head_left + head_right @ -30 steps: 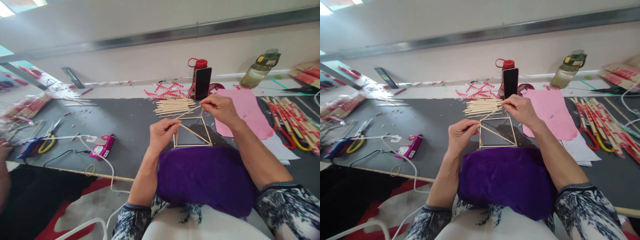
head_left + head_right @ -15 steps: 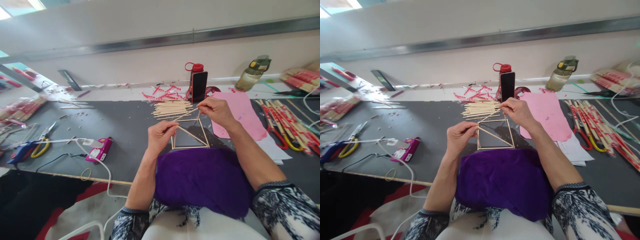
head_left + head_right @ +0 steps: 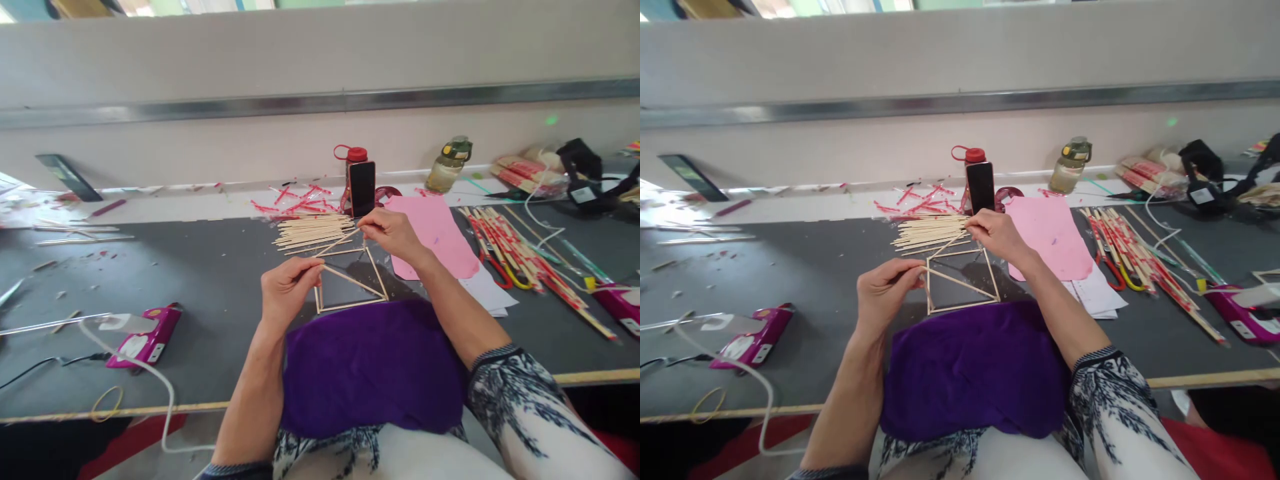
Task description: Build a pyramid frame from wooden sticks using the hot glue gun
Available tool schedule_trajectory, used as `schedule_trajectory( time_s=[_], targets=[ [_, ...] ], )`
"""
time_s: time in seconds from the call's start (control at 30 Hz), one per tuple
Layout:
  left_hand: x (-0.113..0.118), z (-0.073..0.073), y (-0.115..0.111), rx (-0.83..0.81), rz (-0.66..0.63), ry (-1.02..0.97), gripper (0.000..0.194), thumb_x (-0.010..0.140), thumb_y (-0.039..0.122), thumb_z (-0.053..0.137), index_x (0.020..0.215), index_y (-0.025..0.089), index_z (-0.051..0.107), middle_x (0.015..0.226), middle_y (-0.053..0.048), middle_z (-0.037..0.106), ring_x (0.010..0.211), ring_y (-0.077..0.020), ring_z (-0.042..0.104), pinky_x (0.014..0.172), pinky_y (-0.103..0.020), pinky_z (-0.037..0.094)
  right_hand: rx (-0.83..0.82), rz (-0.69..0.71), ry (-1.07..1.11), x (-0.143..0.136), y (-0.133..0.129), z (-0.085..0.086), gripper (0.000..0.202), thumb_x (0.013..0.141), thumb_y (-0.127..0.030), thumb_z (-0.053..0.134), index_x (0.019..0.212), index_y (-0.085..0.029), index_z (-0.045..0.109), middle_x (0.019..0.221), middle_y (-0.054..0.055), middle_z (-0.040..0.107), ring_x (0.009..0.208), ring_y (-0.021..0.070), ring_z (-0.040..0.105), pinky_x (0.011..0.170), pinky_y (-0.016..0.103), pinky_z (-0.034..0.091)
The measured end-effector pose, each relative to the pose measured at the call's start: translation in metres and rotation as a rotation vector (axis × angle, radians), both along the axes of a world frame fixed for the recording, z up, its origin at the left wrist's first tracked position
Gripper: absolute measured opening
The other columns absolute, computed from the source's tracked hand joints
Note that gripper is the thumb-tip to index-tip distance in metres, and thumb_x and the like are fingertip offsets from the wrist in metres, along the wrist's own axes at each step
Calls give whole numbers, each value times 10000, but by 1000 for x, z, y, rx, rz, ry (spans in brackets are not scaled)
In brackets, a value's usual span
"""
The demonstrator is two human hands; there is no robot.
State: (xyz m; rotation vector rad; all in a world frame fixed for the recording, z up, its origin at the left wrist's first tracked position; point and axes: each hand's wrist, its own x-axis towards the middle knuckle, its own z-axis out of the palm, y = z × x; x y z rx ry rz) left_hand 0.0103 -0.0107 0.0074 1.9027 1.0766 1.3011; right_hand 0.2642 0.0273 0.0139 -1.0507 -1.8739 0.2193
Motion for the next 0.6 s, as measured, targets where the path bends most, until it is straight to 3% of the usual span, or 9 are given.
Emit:
schedule_trajectory(
  time_s=[0.6],
  targets=[
    [0, 2, 0, 10, 17, 35, 130, 797, 274, 673, 876, 202, 749, 722, 2, 715, 564, -103, 670, 557, -190, 534, -2, 31, -11, -3, 0, 1, 148, 851, -180, 536, 848, -207, 681, 803, 23, 652, 751, 148, 635, 686, 275, 483]
  ],
)
